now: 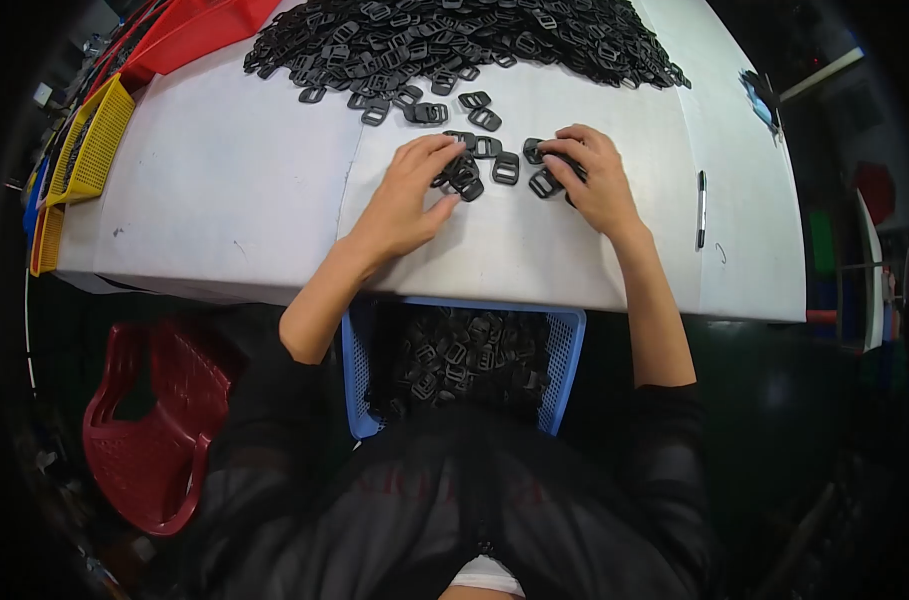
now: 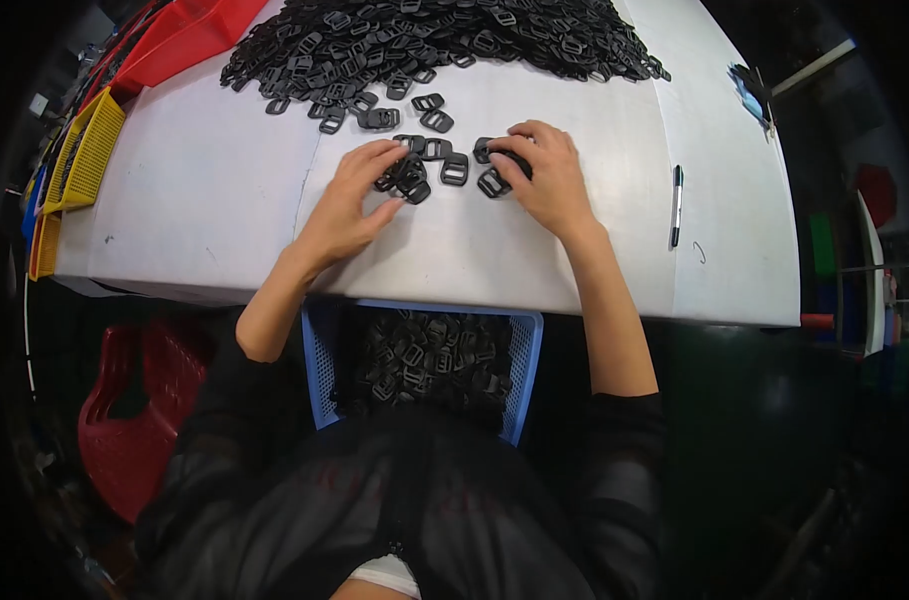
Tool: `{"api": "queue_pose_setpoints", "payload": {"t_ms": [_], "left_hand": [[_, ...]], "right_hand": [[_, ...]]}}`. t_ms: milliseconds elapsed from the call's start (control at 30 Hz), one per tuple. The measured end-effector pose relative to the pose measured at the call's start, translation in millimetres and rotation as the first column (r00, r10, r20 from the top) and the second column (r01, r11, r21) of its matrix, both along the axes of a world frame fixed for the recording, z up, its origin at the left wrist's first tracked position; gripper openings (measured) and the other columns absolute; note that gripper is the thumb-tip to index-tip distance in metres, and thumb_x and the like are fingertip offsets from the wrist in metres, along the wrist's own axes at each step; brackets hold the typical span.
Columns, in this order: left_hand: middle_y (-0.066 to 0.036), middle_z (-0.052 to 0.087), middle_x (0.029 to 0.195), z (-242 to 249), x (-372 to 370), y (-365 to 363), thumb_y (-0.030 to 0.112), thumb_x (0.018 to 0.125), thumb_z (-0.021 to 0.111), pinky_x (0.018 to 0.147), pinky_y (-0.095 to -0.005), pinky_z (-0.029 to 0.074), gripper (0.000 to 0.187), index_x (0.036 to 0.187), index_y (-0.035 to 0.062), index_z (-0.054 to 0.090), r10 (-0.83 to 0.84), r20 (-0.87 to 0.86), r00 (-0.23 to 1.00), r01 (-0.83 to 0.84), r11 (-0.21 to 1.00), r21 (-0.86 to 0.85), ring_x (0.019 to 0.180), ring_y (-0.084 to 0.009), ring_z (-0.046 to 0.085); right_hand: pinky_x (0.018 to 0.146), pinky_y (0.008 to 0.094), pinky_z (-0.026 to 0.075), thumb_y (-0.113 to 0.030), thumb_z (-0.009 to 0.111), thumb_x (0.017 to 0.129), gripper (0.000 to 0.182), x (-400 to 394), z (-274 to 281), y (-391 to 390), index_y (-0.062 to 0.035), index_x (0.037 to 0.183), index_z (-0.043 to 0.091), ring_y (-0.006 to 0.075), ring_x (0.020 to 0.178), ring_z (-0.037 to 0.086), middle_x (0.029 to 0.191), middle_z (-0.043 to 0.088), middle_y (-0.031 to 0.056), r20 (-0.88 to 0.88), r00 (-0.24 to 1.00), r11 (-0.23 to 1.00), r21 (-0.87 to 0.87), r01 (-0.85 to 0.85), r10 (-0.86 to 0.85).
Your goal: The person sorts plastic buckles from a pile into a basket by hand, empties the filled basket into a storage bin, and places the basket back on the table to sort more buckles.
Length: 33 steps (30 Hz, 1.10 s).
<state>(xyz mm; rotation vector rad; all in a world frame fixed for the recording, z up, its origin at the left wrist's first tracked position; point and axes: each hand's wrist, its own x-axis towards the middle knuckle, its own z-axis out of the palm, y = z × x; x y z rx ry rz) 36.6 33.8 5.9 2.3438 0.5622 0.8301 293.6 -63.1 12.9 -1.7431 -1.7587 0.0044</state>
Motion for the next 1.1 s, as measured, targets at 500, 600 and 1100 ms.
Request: {"api": "queue_pose_setpoints", "payload": {"t_ms": [500,600,1100], "left_hand": [[-0.005,0.063,0.109,-2.9,-15.7,-64.5,0.01,0.08,0.067,0.082,-0.0366,0.042,0.027,0.106,0.0079,0.066,0.104,-0.133,0.986,-0.067,0.963,0.26,0.099,-0.0236,0.055],[-0.004,0.063,0.107,2.4,-25.7,-67.1,0.009,0.079,0.068,0.081,-0.0365,0.043,0.027,0.105,0.0082,0.067,0.09,-0.105,0.99,-0.065,0.974,0.216,0.098,-0.0228,0.056],[-0.004,0.066,0.091,7.9,-23.2,-29.1,0.011,0.081,0.067,0.075,-0.0347,0.044,0.019,0.1,0.0084,0.071,0.269,-0.115,0.956,-0.258,0.961,0.097,0.085,-0.0215,0.058]], "right_hand": [[0.107,0.0559,0.027,-0.019,0.066,0.083,0.023,-77.7,-16.8,-10.7,-0.0131,0.105,0.067,0.0212,0.111,0.055,0.109,0.065,0.0012,0.365,0.922,0.989,0.103,0.102,-0.133],[0.105,0.0517,0.03,-0.014,0.062,0.086,0.016,-86.1,-6.0,-26.7,-0.0115,0.1,0.068,0.0197,0.098,0.059,0.098,0.067,0.0007,0.21,0.969,0.991,0.07,0.118,-0.13],[0.085,0.0375,0.039,-0.02,0.067,0.082,0.018,-95.4,-15.0,22.7,-0.0138,0.098,0.071,0.0199,0.095,0.057,0.095,0.068,-0.0022,0.332,0.943,0.989,0.146,-0.019,-0.031]]}}
